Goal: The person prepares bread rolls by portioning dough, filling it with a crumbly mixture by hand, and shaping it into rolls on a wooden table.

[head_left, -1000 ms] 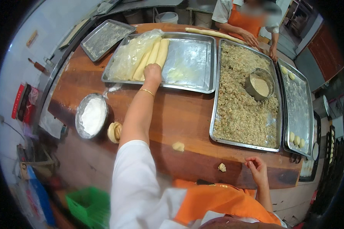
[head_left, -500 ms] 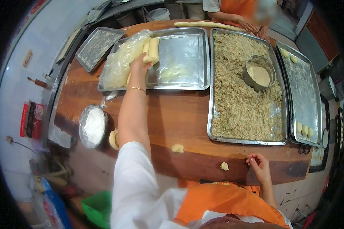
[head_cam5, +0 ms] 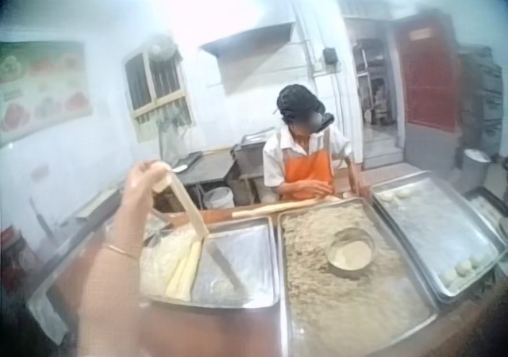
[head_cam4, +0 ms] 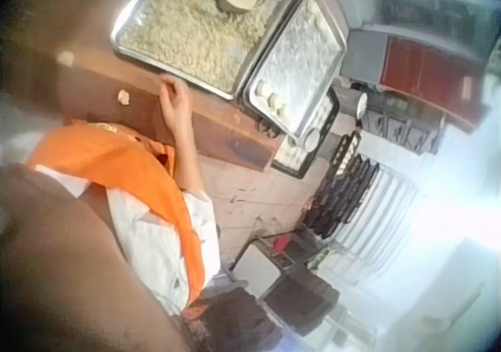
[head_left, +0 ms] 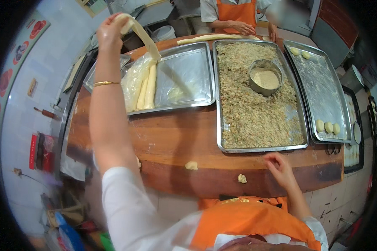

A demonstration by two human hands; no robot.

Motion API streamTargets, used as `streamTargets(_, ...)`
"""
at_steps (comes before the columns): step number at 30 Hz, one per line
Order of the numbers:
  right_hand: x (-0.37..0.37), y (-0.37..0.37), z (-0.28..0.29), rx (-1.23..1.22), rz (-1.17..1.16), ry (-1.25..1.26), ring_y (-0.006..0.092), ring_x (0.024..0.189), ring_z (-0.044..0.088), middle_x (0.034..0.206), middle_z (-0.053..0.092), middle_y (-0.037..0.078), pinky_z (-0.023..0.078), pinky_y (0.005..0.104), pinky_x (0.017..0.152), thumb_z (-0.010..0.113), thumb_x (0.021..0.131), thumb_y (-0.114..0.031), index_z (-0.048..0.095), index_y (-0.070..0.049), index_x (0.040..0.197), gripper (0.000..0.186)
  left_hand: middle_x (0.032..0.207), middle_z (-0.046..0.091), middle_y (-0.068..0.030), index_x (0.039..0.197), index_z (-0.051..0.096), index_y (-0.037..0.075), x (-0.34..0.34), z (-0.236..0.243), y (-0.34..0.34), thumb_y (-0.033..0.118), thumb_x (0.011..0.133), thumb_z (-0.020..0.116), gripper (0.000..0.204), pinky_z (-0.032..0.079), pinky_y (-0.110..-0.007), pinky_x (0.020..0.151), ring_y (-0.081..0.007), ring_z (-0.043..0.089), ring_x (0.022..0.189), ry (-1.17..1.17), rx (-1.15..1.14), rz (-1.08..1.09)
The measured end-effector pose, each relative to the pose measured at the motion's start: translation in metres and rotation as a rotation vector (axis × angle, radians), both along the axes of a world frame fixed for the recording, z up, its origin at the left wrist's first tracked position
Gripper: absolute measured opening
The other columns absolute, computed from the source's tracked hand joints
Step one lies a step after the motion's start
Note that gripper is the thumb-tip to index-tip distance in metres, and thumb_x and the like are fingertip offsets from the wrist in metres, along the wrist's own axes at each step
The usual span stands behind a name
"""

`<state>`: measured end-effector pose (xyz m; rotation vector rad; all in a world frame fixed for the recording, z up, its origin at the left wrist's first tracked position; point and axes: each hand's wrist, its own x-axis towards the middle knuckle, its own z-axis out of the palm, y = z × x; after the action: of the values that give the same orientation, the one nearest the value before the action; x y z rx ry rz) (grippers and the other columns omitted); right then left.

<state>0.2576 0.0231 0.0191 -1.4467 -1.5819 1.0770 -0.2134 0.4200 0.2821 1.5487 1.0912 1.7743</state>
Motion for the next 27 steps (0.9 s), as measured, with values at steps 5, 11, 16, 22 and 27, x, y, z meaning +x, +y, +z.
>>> streamTargets(5, -0.052, 0.07, 0.028, 0.324, 0.14, -0.04, 0.0283, 0.125, 0.057, 0.137, 0.055, 0.019, 0.045, 0.0375, 0.104, 0.074, 0.085, -0.011, 0.04, -0.001, 0.146, 0.07, 0.111, 0.07, -0.0068, 0.12, 0.063, 0.001, -0.054, 0.094, 0.0, 0.01, 0.089, 0.071, 0.033, 0.055, -0.028, 0.087, -0.0177, 0.068, 0.096, -0.079, 0.074, -0.39)
streamTargets(11, -0.126, 0.127, 0.021, 0.553, 0.056, 0.05, 0.0321, 0.135, 0.046, 0.147, 0.045, 0.023, 0.038, 0.0428, 0.112, 0.076, 0.084, -0.021, 0.031, -0.003, 0.15, 0.083, 0.102, 0.069, -0.008, 0.114, 0.064, -0.002, 0.016, 0.104, -0.078, 0.004, 0.09, 0.066, 0.024, 0.054, -0.027, 0.087, -0.0165, 0.066, 0.097, -0.47, -0.185, -0.717)
streamTargets(16, -0.088, 0.072, 0.019, -0.053, 0.259, 0.158, 0.0226, 0.106, 0.062, 0.118, 0.063, 0.017, 0.05, 0.0369, 0.092, 0.074, 0.084, -0.02, 0.049, -0.003, 0.135, 0.059, 0.113, 0.067, -0.0081, 0.123, 0.06, 0.0, 0.007, 0.012, -0.161, 0.009, 0.091, 0.067, 0.034, 0.054, -0.028, 0.089, -0.0171, 0.066, 0.1, -0.227, -0.363, -0.527)
streamTargets(22, 0.008, 0.018, 0.05, -0.15, 0.485, -0.32, 0.0248, 0.075, 0.068, 0.085, 0.07, 0.015, 0.052, 0.0365, 0.068, 0.072, 0.083, -0.02, 0.064, -0.002, 0.112, 0.034, 0.112, 0.067, -0.007, 0.126, 0.06, 0.001, -0.008, -0.103, -0.326, 0.002, 0.088, 0.069, 0.039, 0.054, -0.027, 0.086, -0.0152, 0.065, 0.102, 0.177, -0.679, -0.217)
streamTargets(27, 0.025, -0.008, 0.058, -0.21, 0.678, -0.439, 0.0292, 0.074, 0.068, 0.082, 0.069, 0.015, 0.053, 0.0382, 0.069, 0.071, 0.082, -0.023, 0.065, 0.0, 0.114, 0.039, 0.108, 0.067, -0.0074, 0.12, 0.061, 0.001, -0.043, -0.185, -0.387, 0.0, 0.088, 0.067, 0.032, 0.055, -0.027, 0.085, -0.015, 0.065, 0.096, 0.055, -0.867, -0.16)
